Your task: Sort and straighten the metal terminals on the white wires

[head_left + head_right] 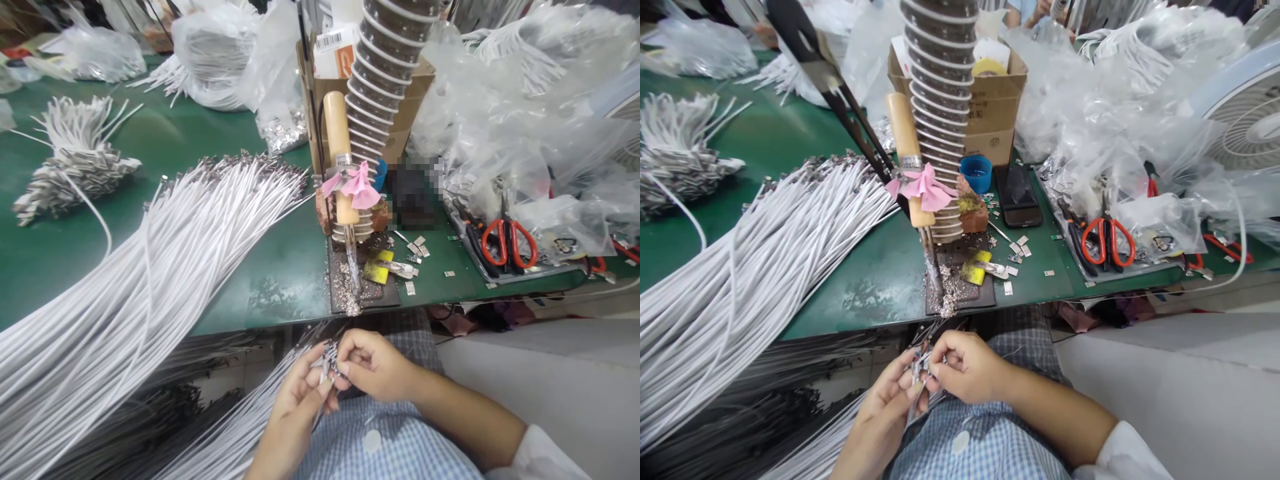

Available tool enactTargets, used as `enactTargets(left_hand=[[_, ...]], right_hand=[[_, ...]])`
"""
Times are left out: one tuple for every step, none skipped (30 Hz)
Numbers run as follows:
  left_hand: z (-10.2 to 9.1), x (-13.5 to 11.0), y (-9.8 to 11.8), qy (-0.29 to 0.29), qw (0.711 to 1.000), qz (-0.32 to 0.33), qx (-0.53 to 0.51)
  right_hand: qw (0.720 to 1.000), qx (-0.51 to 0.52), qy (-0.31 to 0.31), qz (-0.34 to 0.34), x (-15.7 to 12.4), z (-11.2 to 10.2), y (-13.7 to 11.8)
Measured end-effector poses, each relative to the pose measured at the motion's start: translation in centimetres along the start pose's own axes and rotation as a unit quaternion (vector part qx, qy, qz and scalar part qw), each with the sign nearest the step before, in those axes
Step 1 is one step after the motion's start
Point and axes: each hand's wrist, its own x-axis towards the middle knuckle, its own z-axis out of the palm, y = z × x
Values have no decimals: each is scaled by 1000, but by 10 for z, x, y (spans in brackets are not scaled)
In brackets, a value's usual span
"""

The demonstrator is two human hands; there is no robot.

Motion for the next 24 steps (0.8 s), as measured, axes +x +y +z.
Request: enactTargets(left_hand=[[0, 0, 0, -10, 1000, 2, 15], [0, 1, 1, -21, 999, 4, 33], [0, 1, 1, -32, 998, 5, 54], [-1, 1, 1, -40, 996, 4, 74], [-1, 1, 1, -45, 995, 0, 92], [-2, 1, 0, -45, 993, -5, 106], [-3, 1, 0, -41, 993, -7, 115], [-3, 1, -1, -34, 993, -7, 117], [-3, 0, -2, -28, 993, -5, 113], [-3, 0, -3, -20, 994, -1, 106], [-3, 0, -3, -14, 995, 3, 98], [-3, 1, -3, -9, 996, 7, 91], [-3, 1, -3, -11, 996, 9, 87], [-4, 1, -3, -16, 996, 8, 87], [-5, 1, -2, -23, 996, 8, 91], [-6, 1, -2, -29, 995, 8, 97], [-6, 1, -1, -35, 994, 8, 105], [-7, 1, 0, -38, 993, 8, 112], [-7, 0, 1, -39, 992, 9, 118], [-7, 0, 1, -38, 992, 10, 124], [-6, -1, 2, -38, 991, 11, 129], [-5, -1, 3, -38, 990, 10, 134], [-4, -2, 4, -39, 989, 10, 139], [-3, -3, 4, -41, 989, 9, 145]], right_hand=[[1000, 8, 2, 5, 0, 0, 0], [1000, 13, 0, 9, -1, 0, 0], [1000, 16, -2, 11, 0, 0, -1], [1000, 14, -4, 9, 0, 0, -2], [1000, 9, -4, 6, 1, 0, -3], [1000, 1, -2, 2, 2, 0, -4], [1000, -9, 1, -1, 2, 0, -5], [1000, -18, 3, -5, 3, 0, -5], [1000, -28, 2, -9, 3, 0, -6], [999, -37, 0, -13, 4, -1, -5], [999, -45, -2, -17, 4, -1, -5], [999, -50, -4, -19, 3, -2, -4], [998, -52, -6, -18, 3, -3, -3], [999, -49, -8, -16, 2, -3, -2], [999, -43, -11, -11, 2, -4, -1], [999, -34, -16, -5, 1, -4, -1], [999, -24, -21, 1, 1, -5, -1], [1000, -11, -27, 5, 0, -5, -1], [999, 1, -32, 7, 0, -5, -1], [999, 12, -35, 8, 0, -5, -2], [999, 22, -36, 8, 0, -5, -2], [999, 27, -35, 8, -1, -5, -2], [999, 27, -35, 6, 0, -6, -2], [999, 23, -33, 2, 0, -6, -2]])
